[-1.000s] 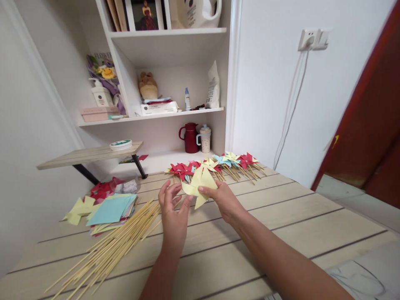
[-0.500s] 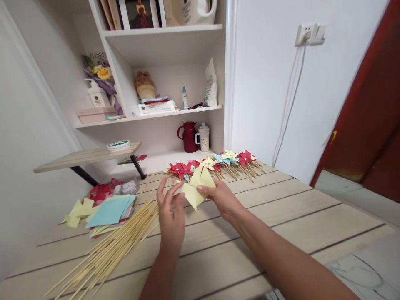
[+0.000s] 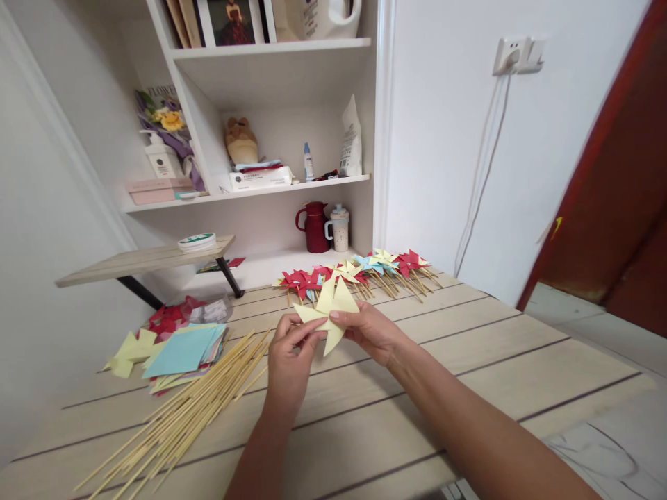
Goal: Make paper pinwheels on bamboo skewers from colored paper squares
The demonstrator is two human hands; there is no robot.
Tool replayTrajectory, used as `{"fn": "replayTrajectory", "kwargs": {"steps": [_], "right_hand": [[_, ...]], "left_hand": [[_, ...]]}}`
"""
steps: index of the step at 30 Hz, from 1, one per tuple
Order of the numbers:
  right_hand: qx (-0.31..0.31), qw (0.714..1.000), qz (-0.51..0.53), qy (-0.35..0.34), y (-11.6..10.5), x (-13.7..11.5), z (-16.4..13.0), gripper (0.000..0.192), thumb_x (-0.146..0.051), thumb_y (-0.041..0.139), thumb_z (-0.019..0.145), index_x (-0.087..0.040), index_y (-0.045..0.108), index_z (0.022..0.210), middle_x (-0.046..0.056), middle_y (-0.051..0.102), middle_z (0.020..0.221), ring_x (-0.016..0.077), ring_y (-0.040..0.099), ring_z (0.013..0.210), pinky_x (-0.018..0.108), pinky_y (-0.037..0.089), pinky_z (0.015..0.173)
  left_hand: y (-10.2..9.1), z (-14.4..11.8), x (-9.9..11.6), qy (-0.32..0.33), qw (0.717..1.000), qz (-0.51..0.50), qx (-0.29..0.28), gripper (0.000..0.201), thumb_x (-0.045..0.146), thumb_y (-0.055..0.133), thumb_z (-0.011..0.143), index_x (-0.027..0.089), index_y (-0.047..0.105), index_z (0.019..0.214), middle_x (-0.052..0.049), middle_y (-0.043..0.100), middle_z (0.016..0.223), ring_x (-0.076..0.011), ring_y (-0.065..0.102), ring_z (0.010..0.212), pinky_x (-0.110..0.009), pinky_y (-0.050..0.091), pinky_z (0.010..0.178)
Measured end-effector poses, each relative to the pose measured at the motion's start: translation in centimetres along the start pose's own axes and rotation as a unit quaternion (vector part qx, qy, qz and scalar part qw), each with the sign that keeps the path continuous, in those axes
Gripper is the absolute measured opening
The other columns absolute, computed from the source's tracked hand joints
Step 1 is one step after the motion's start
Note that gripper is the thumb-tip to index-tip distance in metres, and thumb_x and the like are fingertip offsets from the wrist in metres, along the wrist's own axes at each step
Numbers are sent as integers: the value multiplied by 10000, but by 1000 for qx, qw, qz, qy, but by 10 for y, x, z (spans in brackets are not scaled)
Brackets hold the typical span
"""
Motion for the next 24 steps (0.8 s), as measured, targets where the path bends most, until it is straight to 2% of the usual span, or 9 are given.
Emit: {"fn": "replayTrajectory", "kwargs": {"steps": [4, 8, 14, 20, 24], "right_hand": [[4, 999, -42, -13, 3, -3, -3, 339, -284, 856, 576, -157, 739, 868, 49, 739, 837, 179, 623, 756, 294, 479, 727], [14, 996, -85, -33, 5, -7, -4, 324, -329, 847, 573, -157, 727, 820, 27, 715, 753, 161, 579, 688, 286, 438, 678], [-15, 989, -131, -60, 7, -8, -4, 252, -342, 809, 617, -163, 736, 779, -1, 693, 717, 140, 539, 660, 270, 395, 668], [-30, 989, -142, -31, 7, -2, -3, 342, -469, 784, 691, -161, 763, 837, 16, 708, 720, 147, 557, 654, 275, 403, 683], [-37, 988, -145, -29, 7, -2, -4, 359, -511, 757, 721, -159, 757, 788, 25, 710, 711, 152, 569, 658, 275, 413, 693]], "left_hand": [[-1, -1, -5, -45, 999, -2, -2, 107, 320, 722, 775, 250, 800, 754, -8, 582, 725, -144, 578, 654, -243, 471, 577], [0, -3, -12, -92, 996, -10, -6, 148, 358, 726, 763, 225, 781, 729, 7, 594, 676, -110, 517, 509, -237, 419, 484], [0, -3, -16, -105, 994, 23, 12, 181, 374, 734, 749, 207, 754, 681, 23, 556, 614, -100, 488, 467, -239, 383, 477], [-1, -3, -17, -116, 992, 30, 29, 192, 362, 725, 744, 192, 732, 656, 30, 538, 583, -99, 476, 450, -238, 364, 465], [-1, -4, -18, -123, 991, 40, 38, 200, 360, 721, 748, 194, 718, 636, 32, 534, 562, -102, 459, 456, -242, 365, 486]]}}
Point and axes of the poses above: each hand's wrist, its own z-axis towards the middle knuckle, its own y-axis out of the palm, x = y × z, the point moved 6 cm from there along z, towards the middle knuckle
